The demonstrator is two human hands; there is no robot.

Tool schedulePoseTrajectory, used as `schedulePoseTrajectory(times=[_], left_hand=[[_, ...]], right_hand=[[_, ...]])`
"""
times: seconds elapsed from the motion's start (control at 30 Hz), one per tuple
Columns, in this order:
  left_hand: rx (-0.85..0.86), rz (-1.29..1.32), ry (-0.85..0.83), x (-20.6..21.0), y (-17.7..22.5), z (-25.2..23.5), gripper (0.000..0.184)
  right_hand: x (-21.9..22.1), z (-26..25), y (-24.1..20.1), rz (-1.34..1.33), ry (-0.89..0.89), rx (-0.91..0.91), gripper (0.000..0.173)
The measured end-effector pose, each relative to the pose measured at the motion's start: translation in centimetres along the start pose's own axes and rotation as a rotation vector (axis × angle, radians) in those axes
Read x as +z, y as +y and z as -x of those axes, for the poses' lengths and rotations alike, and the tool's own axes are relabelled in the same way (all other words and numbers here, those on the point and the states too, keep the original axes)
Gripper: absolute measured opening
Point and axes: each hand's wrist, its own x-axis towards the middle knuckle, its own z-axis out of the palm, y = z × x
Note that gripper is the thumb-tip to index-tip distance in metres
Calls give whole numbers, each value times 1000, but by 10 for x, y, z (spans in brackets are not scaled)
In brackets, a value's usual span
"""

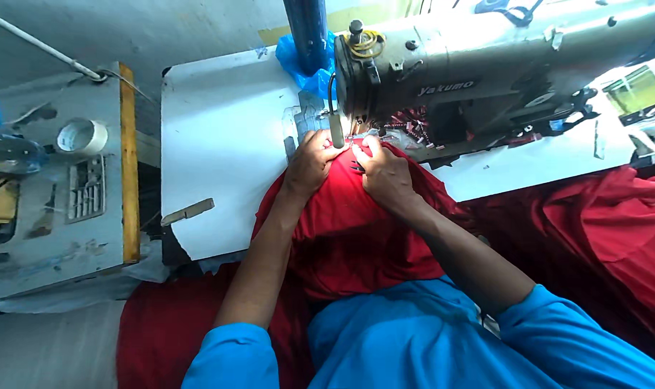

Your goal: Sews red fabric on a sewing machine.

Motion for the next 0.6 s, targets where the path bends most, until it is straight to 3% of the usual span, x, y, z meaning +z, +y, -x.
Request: schedulePoseTrajectory(times=[0.13, 0.33, 0.6], left_hand=[[6, -5, -3, 3, -3, 1, 34], [16, 9, 3, 2, -1, 0, 33], [12, 21, 17, 2, -1, 0, 33]], right_hand=[[1, 2, 12, -62, 12, -50, 50], [-1, 4, 29, -209, 95, -125, 39], [-2, 3, 34, -234, 108, -169, 35]])
